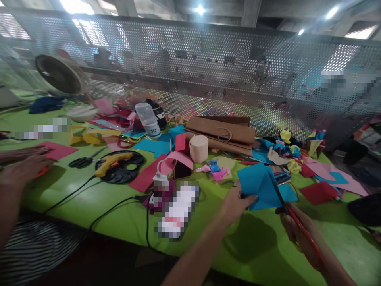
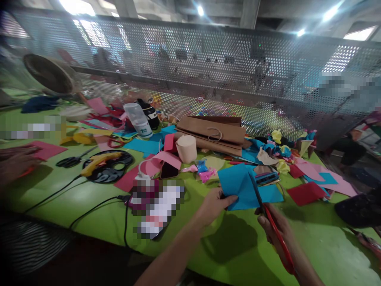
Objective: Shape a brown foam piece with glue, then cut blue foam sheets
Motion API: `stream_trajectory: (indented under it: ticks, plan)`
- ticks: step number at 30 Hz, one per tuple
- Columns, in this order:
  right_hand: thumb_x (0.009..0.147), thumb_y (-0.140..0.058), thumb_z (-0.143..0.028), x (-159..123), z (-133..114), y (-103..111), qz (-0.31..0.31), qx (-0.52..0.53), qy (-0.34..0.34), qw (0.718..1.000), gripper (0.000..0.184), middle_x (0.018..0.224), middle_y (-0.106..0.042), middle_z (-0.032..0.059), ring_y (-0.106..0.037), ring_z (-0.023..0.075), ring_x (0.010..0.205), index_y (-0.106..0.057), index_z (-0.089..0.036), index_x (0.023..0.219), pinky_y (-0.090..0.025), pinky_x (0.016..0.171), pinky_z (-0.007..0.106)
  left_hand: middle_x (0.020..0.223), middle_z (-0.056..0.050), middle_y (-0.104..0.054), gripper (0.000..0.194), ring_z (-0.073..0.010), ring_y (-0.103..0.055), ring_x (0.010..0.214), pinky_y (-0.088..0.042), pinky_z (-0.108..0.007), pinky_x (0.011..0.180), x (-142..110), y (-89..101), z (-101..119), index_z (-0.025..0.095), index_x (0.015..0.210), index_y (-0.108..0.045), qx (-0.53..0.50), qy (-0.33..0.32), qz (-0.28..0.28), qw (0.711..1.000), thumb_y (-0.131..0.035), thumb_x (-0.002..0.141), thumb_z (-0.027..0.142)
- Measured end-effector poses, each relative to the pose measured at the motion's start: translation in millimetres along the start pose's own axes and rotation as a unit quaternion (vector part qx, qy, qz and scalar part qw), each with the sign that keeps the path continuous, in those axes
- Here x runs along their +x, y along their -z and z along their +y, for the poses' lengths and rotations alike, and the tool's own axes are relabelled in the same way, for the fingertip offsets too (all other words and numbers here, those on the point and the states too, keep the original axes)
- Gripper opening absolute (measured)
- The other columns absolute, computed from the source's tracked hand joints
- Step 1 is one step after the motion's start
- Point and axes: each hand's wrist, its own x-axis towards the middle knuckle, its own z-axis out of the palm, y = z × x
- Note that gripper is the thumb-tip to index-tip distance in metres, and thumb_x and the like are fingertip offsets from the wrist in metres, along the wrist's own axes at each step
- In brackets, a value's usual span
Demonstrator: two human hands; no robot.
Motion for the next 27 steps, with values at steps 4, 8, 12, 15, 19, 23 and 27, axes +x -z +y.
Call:
stream_trajectory:
  ticks: [4,8,12,15,19,23,27]
  plan:
    - [0.085,-0.064,-0.071,0.6,-0.1,0.2,0.007,0.007,0.007,1.0,0.049,0.058,-0.039,-0.0093,-0.036,0.0101,0.046,-0.06,-0.024,0.098,-0.028,0.043,0.025,0.098,-0.012,-0.077,0.046,-0.0264,-0.069,0.094,-0.057,-0.034,0.084,1.3,2.3,-1.9,0.011,0.097,-0.077,0.037,-0.009,-0.013,0.999,-0.082,0.077,0.052]
    - [0.084,-0.066,-0.071,1.2,3.7,1.9,0.009,0.007,0.005,1.0,0.049,0.058,-0.041,-0.0091,-0.036,0.0092,0.045,-0.061,-0.024,0.096,-0.028,0.043,0.023,0.102,-0.014,-0.077,0.046,-0.0261,-0.068,0.094,-0.056,-0.034,0.083,2.3,2.7,-2.6,0.01,0.099,-0.077,0.035,-0.021,-0.024,0.999,-0.08,0.078,0.052]
    - [0.085,-0.065,-0.069,0.4,8.4,4.1,0.006,-0.001,0.014,1.0,0.05,0.061,-0.049,-0.0061,-0.045,0.0131,0.049,-0.065,-0.025,0.108,-0.039,0.045,0.026,0.102,-0.015,-0.077,0.049,-0.0272,-0.068,0.092,-0.056,-0.036,0.083,2.0,2.1,-3.0,0.01,0.098,-0.078,0.041,-0.008,-0.026,0.999,-0.081,0.077,0.055]
    - [0.085,-0.063,-0.069,1.3,8.9,6.5,0.023,-0.035,0.025,0.999,0.055,0.068,-0.058,-0.0023,-0.052,0.0165,0.054,-0.067,-0.026,0.12,-0.047,0.05,0.03,0.105,-0.015,-0.076,0.05,-0.0279,-0.068,0.094,-0.057,-0.038,0.085,1.6,1.9,-3.1,0.01,0.101,-0.079,0.035,-0.008,-0.042,0.998,-0.081,0.078,0.054]
    - [0.081,-0.065,-0.071,6.1,8.4,11.4,0.016,-0.055,0.022,0.998,0.053,0.067,-0.059,-0.001,-0.055,0.0182,0.055,-0.07,-0.028,0.112,-0.048,0.05,0.03,0.105,-0.015,-0.076,0.051,-0.0285,-0.069,0.096,-0.057,-0.039,0.086,1.1,1.5,-1.1,0.01,0.1,-0.079,0.036,-0.005,-0.053,0.998,-0.081,0.077,0.056]
    - [0.082,-0.067,-0.069,9.5,11.8,13.0,-0.007,-0.04,0.019,0.999,0.044,0.061,-0.051,-0.0036,-0.048,0.0152,0.052,-0.067,-0.027,0.094,-0.043,0.047,0.027,0.107,-0.016,-0.076,0.051,-0.0288,-0.069,0.096,-0.057,-0.04,0.087,-0.5,0.6,2.9,0.01,0.102,-0.079,0.033,-0.001,-0.049,0.998,-0.082,0.077,0.054]
    - [0.083,-0.067,-0.07,7.7,12.2,6.8,-0.008,-0.005,0.011,1.0,0.047,0.057,-0.041,-0.0082,-0.039,0.0117,0.048,-0.061,-0.025,0.096,-0.032,0.044,0.024,0.101,-0.016,-0.077,0.051,-0.0287,-0.069,0.095,-0.057,-0.039,0.087,-2.8,-0.7,6.9,0.009,0.097,-0.078,0.022,0.011,-0.049,0.998,-0.082,0.076,0.056]
